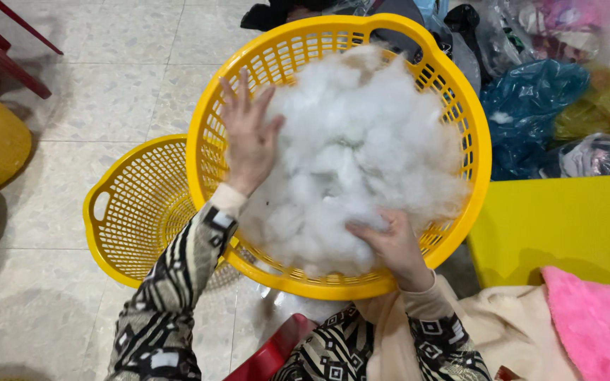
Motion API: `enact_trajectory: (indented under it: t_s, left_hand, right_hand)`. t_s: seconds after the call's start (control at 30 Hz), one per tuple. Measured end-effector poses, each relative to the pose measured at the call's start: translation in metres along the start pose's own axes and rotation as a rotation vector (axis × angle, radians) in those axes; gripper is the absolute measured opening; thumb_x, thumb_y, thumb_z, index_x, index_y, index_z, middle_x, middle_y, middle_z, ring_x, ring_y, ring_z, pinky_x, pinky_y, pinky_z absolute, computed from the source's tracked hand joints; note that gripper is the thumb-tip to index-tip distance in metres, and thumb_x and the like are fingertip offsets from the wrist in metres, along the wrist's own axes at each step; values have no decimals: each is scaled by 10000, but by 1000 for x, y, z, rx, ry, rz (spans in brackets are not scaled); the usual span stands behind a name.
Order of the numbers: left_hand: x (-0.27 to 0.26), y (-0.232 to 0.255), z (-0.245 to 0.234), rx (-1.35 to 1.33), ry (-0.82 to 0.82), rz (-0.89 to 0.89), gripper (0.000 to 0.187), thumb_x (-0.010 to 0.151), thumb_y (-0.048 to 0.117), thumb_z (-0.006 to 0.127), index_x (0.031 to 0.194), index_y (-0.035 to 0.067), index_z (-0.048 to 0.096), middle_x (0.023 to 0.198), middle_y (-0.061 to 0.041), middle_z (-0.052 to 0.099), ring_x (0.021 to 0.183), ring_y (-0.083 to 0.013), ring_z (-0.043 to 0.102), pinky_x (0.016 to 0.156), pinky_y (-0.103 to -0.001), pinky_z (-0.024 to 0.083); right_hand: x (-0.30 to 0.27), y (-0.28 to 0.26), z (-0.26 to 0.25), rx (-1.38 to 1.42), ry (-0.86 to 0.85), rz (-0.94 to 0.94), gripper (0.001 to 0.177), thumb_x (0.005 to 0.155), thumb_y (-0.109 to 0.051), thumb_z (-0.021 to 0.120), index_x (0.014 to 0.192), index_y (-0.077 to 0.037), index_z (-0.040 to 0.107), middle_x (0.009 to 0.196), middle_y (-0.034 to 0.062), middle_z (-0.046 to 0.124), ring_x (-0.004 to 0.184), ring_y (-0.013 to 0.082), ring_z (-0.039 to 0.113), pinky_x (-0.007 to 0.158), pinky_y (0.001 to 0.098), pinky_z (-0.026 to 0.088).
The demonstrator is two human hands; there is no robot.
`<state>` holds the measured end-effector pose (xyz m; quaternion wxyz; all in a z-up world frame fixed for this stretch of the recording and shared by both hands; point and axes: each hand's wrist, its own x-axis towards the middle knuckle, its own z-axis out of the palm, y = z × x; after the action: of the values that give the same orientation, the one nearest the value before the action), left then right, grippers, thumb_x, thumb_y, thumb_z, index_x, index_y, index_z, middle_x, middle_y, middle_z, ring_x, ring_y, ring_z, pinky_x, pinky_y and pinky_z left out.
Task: The person repeatedly pulls white synthetic stuffing from a yellow basket, fluffs it by hand, and inserts it into the opening of a beige plush toy with a pink hat. The person continues to add stuffing and adjust the toy's shape throughout the clip.
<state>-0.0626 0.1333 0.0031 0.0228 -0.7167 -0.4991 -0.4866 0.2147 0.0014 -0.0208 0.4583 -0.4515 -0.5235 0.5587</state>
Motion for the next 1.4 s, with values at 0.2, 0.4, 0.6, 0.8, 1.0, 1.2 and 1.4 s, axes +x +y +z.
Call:
enact_trajectory:
  t_s: [0.2, 0.4, 0.6, 0.8, 1.0, 1.2, 1.4]
  left_hand:
    - [-18, -30, 105, 201, -754, -146, 1024, 888, 561, 646, 1659, 255, 46, 1722, -113, -82, 1566, -443, -116, 1108, -829, -8]
    - [11, -33, 82, -69, -885, -290, 1085, 792, 546, 720, 1639, 366, 66, 1707, -116, -163, 1562, -422, -122, 1104, -813, 1]
    - [-11, 49, -18, -458, -136, -50, 478, 1156, 446, 531, 1580, 262, 411, 1764, -139, 230, 1662, -323, 241, 1355, -528, 234]
    - [-49, 127, -38, -739, -590, -267, 1047, 749, 232, 888, 1603, 95, 298, 1298, -210, 627, 1205, -322, 638, 1024, -367, 494]
    - [-50, 125, -23, -658, -415, -107, 264, 843, -3, 744, 1107, 1, 742, 1005, -193, 751, 901, -279, 784, 746, -312, 596]
    - [-62, 110, -27, -720, -318, -253, 196, 871, 9, 740, 1066, -3, 755, 972, -123, 790, 847, -158, 772, 737, -283, 589]
    - [-76, 91, -32, -917, -174, -561, 227, 935, 69, 750, 1110, -60, 685, 1020, -38, 732, 918, -78, 643, 821, -251, 556]
  right_hand:
    - [5, 10, 3, 6, 32, -7, 254, 850, -24, 772, 1096, 41, 760, 1029, 71, 793, 906, 130, 720, 834, 294, 586]
    - [5, -2, 5, -12, 121, -58, 293, 909, -45, 738, 1193, 26, 717, 1066, 41, 753, 953, 107, 677, 893, 280, 563]
    - [-2, -17, 18, 118, 151, -60, 436, 917, -57, 721, 1342, -9, 636, 1131, 29, 731, 1004, 97, 664, 914, 273, 543]
    - [0, -32, 28, -178, 11, -511, 223, 1080, -103, 552, 1237, -6, 677, 1270, 105, 636, 1155, 211, 601, 1007, 318, 479]
    - [-5, -63, -10, -686, 395, -819, 193, 1107, -125, 575, 941, -26, 560, 1050, 175, 675, 958, 313, 672, 861, 338, 520]
    - [32, -87, -50, -835, 760, -783, 136, 1160, -56, 583, 1050, 4, 638, 885, 190, 635, 776, 314, 684, 740, 352, 498]
    - [83, -79, -66, -1067, 556, -657, 319, 1059, -186, 683, 1323, -15, 635, 1239, 246, 628, 1118, 392, 632, 944, 446, 512]
